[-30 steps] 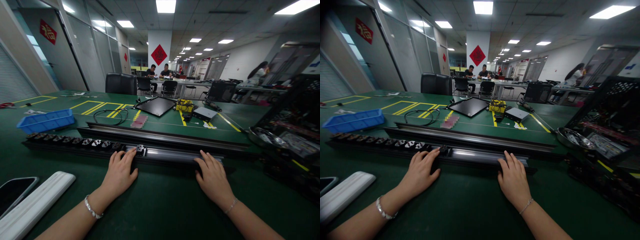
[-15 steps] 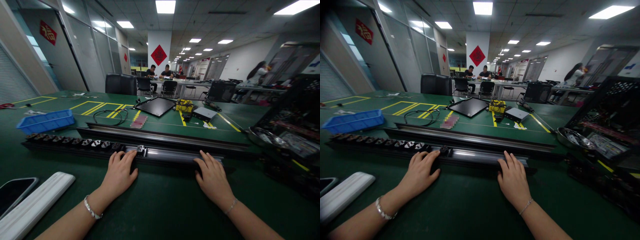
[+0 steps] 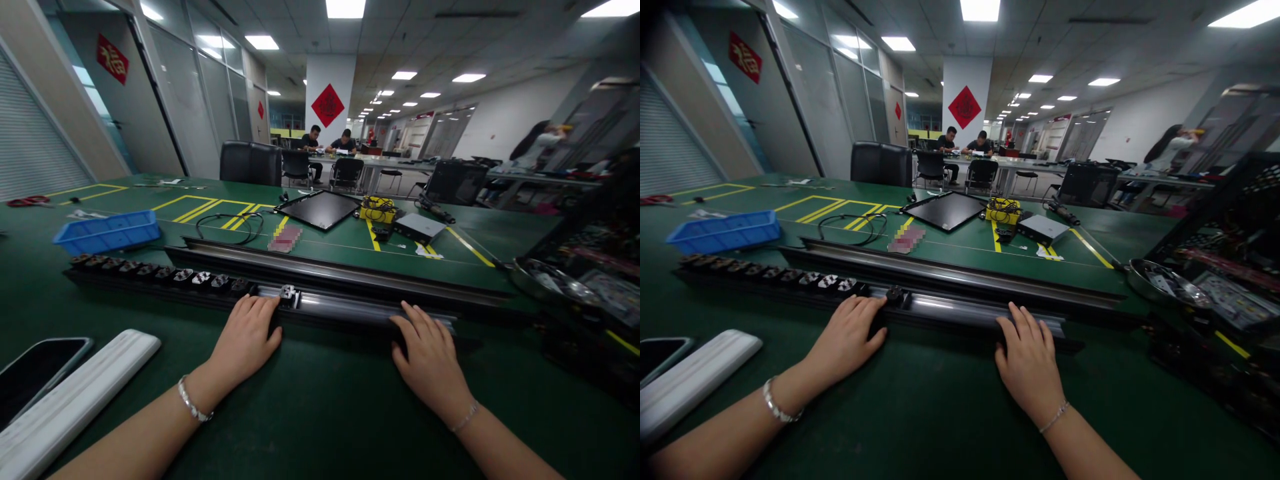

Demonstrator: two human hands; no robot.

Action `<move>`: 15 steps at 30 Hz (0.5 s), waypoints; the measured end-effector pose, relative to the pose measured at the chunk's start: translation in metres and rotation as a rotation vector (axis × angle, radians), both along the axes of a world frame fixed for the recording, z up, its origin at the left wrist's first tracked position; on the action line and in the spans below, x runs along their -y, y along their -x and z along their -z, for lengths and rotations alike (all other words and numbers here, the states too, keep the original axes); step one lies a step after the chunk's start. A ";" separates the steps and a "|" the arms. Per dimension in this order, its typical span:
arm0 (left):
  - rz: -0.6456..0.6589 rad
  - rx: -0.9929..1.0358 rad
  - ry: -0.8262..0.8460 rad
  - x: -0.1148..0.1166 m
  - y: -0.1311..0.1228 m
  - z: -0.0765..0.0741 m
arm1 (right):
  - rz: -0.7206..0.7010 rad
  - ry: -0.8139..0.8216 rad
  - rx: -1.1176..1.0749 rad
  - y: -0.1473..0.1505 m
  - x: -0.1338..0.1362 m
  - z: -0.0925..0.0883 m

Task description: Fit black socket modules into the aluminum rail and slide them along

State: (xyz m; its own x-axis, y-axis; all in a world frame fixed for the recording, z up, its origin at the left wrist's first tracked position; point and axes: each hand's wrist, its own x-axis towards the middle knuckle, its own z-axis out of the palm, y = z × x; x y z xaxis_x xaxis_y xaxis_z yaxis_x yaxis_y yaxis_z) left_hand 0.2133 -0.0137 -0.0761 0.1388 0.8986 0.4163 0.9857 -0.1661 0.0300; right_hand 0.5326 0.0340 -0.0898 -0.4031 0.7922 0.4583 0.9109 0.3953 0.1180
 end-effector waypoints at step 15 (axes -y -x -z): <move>-0.068 0.140 0.080 -0.008 0.003 -0.006 | -0.065 0.006 -0.038 -0.001 0.001 0.001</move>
State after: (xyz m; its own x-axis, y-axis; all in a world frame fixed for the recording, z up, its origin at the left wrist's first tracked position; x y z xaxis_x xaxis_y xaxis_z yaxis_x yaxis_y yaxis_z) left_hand 0.2106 -0.0061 -0.0704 0.0227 0.9350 0.3539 0.9798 -0.0911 0.1780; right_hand 0.5336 0.0332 -0.0903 -0.4363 0.7677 0.4693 0.8870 0.4545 0.0811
